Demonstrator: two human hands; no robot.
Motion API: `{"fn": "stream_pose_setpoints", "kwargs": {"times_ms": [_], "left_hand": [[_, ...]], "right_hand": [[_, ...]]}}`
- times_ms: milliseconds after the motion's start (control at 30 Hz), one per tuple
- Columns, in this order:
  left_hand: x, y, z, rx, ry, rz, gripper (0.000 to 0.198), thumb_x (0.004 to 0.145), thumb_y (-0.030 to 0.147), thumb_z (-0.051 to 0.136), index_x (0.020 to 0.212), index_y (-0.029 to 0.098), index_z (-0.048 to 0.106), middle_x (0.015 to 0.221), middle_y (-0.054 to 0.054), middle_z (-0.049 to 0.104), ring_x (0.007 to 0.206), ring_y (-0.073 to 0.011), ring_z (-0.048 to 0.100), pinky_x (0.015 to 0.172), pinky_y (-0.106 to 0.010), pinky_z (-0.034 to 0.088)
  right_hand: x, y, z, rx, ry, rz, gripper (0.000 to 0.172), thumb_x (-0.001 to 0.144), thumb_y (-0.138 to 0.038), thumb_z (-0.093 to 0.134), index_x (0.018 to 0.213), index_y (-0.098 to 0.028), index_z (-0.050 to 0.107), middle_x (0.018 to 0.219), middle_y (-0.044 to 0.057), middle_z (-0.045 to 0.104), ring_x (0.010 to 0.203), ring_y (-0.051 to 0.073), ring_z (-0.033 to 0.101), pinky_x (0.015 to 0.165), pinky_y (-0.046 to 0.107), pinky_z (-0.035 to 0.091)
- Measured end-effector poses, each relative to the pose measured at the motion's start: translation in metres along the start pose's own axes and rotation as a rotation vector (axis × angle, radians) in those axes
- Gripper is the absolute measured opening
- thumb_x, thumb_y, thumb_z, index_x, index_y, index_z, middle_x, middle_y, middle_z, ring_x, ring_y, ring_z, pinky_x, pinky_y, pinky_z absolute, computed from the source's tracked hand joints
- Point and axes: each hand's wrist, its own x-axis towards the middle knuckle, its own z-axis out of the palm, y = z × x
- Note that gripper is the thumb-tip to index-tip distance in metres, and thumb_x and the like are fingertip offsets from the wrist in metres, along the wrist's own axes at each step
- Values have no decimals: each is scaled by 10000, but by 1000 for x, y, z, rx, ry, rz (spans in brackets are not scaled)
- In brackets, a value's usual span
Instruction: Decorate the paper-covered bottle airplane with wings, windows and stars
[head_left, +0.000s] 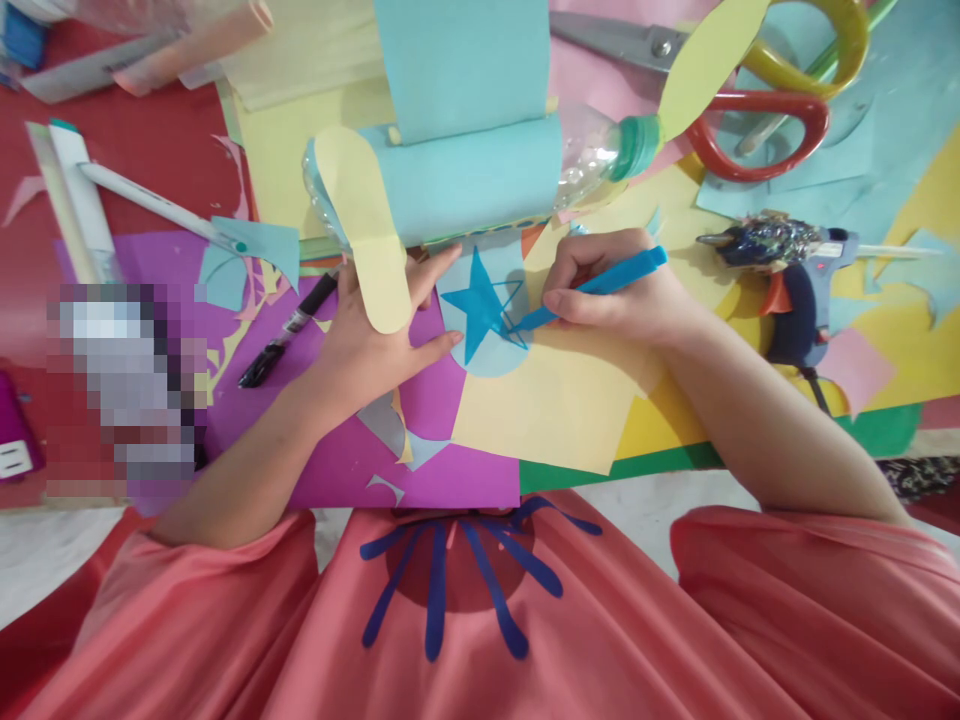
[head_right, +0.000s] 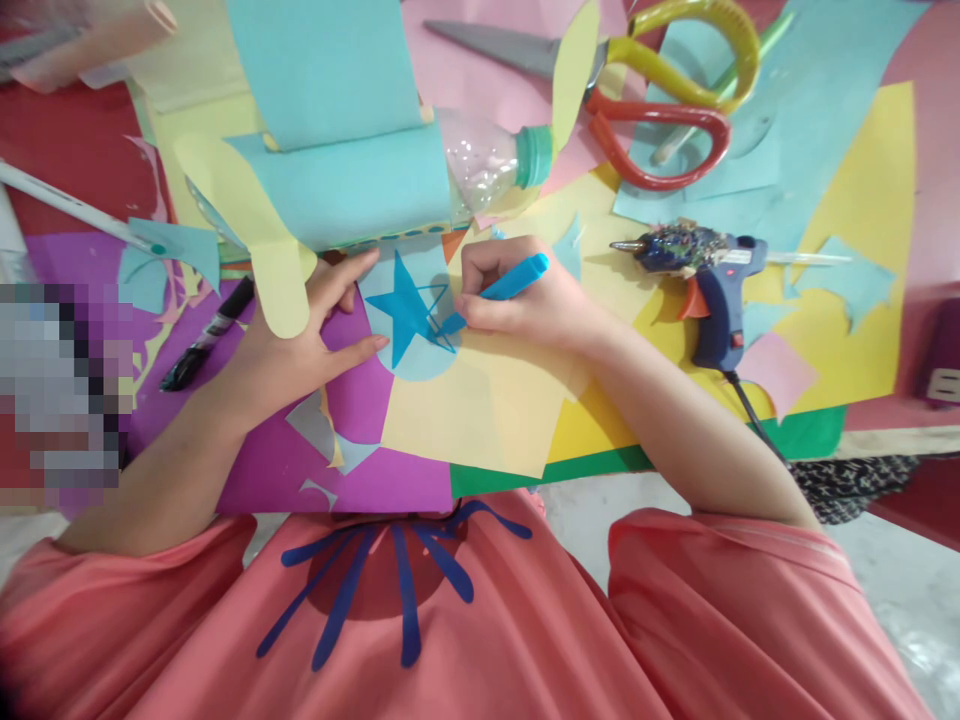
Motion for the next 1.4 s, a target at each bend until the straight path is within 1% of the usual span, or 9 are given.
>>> {"fn": "stream_pose_setpoints", "kwargs": {"times_ms": [133, 333, 467, 600, 700, 767, 1033, 1167, 1400], "left_hand": [[0, 0, 0, 2, 2, 8, 656, 908, 308, 623, 1528, 253, 417, 1065, -67, 616, 1089, -289, 588, 1034, -482, 463], [0, -1, 1, 18, 4, 21, 670, 912, 309, 609, 1543, 231, 397, 1070, -79, 610, 1135, -308, 578, 1037, -486, 460], [0, -2, 2, 16, 7, 15, 672, 903, 303, 621, 1537, 241, 405, 1074, -78, 619, 1118, -307, 585, 1027, -483, 465], [0, -3, 2, 7, 19, 21, 669, 899, 300, 632, 1529, 261, 409, 1074, -69, 626, 1130, -308, 583, 1034, -481, 460], [0, -3, 2, -1, 20, 23, 657, 909, 301, 627, 1528, 261, 409, 1076, -67, 629, 1132, -304, 581, 1034, -478, 459], [0, -2, 2, -3, 13, 18, 655, 914, 303, 624, 1530, 253, 409, 1074, -70, 628, 1130, -302, 582, 1031, -475, 462], [-1, 1, 0, 2, 16, 10, 653, 916, 289, 631, 1529, 242, 411, 1079, -65, 629, 1128, -293, 583, 1028, -467, 465], [-1, 1, 1, 1, 18, 1, 649, 913, 286, 629, 1525, 239, 419, 1078, -66, 626, 1103, -289, 590, 1015, -464, 475], [0, -2, 1, -2, 12, 11, 662, 907, 308, 633, 1530, 245, 417, 1064, -76, 620, 1134, -314, 586, 1054, -499, 445]], "right_hand": [[1, -2, -2, -5, -38, -9, 477, 755, -490, 814, 534, -204, 504, 523, -51, 477, 503, 68, 398, 463, 252, 305], [-1, 0, -1, 34, 14, 1, 413, 770, -457, 825, 591, -202, 554, 573, -34, 560, 528, 79, 470, 482, 252, 352], [-1, 2, 0, 29, -9, -9, 392, 785, -468, 800, 610, -208, 564, 605, -28, 570, 546, 85, 483, 494, 256, 370], [-1, 2, -1, 3, -8, -22, 388, 769, -457, 811, 598, -217, 559, 577, -33, 568, 521, 87, 473, 474, 265, 350], [-1, 0, -2, 48, -10, -9, 344, 782, -408, 799, 616, -218, 567, 562, -30, 599, 505, 91, 503, 469, 258, 363], [0, 0, -1, 93, 23, -7, 322, 794, -385, 787, 630, -217, 568, 556, -26, 616, 500, 94, 520, 472, 252, 377], [0, 3, 3, 91, 76, 9, 322, 796, -381, 800, 658, -227, 554, 548, -30, 604, 501, 112, 526, 482, 266, 385], [0, 4, 1, 62, 40, 6, 333, 793, -380, 803, 649, -222, 547, 575, -36, 590, 516, 97, 495, 489, 264, 363], [1, 0, -2, 7, -20, 0, 463, 773, -507, 801, 572, -219, 499, 574, -24, 510, 550, 102, 431, 493, 279, 327]]}}
